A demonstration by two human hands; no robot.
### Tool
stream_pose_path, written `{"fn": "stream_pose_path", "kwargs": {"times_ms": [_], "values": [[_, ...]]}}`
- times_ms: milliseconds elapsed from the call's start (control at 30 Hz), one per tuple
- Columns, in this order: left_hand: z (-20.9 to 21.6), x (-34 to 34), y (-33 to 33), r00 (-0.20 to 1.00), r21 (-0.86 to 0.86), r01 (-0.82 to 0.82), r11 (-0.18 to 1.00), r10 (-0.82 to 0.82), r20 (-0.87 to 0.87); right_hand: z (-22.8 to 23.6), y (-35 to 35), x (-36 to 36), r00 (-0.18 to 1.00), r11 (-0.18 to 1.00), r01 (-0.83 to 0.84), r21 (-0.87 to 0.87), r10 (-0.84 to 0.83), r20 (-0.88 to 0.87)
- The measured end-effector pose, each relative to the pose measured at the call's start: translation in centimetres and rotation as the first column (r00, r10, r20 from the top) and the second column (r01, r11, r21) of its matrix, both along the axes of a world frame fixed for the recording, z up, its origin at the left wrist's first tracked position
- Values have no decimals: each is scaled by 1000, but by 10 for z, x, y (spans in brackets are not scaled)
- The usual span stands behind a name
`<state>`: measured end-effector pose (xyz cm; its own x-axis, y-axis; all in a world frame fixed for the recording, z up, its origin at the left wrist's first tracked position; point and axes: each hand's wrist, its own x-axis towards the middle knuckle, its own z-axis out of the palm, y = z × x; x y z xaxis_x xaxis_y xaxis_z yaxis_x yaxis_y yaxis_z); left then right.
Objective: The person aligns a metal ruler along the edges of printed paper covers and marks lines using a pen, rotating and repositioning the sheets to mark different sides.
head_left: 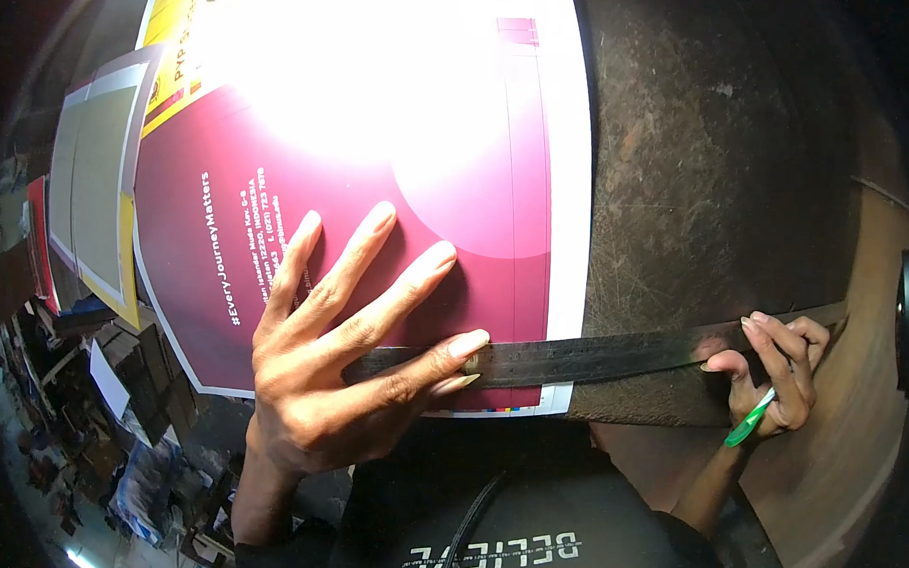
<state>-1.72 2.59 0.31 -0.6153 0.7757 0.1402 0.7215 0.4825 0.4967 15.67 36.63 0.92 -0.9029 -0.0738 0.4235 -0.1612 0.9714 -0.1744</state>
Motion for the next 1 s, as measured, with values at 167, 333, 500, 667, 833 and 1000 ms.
{"fn": "stream_pose_path", "kwargs": {"times_ms": [167,333,500,667,833,1000], "values": [[-1,0,1,1000,-4,-8,1000,8,7,-1,-2,0,1000,1000,23,-8,-23,3],[0,0,1,1000,-2,-1,1000,1,1,17,3,-6,994,999,-11,30,7,113],[-2,0,2,1000,1,29,1000,-29,-12,33,7,6,965,576,167,-800,-260,14],[-2,-2,1,999,36,51,998,-51,15,36,-40,-66,860,116,-4,-993,507,56],[-4,1,-3,1000,7,25,1000,-25,1,25,-91,-93,886,195,113,-974,423,188],[-1,1,-1,999,-21,33,999,-33,-2,13,-94,-104,868,392,15,-920,452,207]]}}
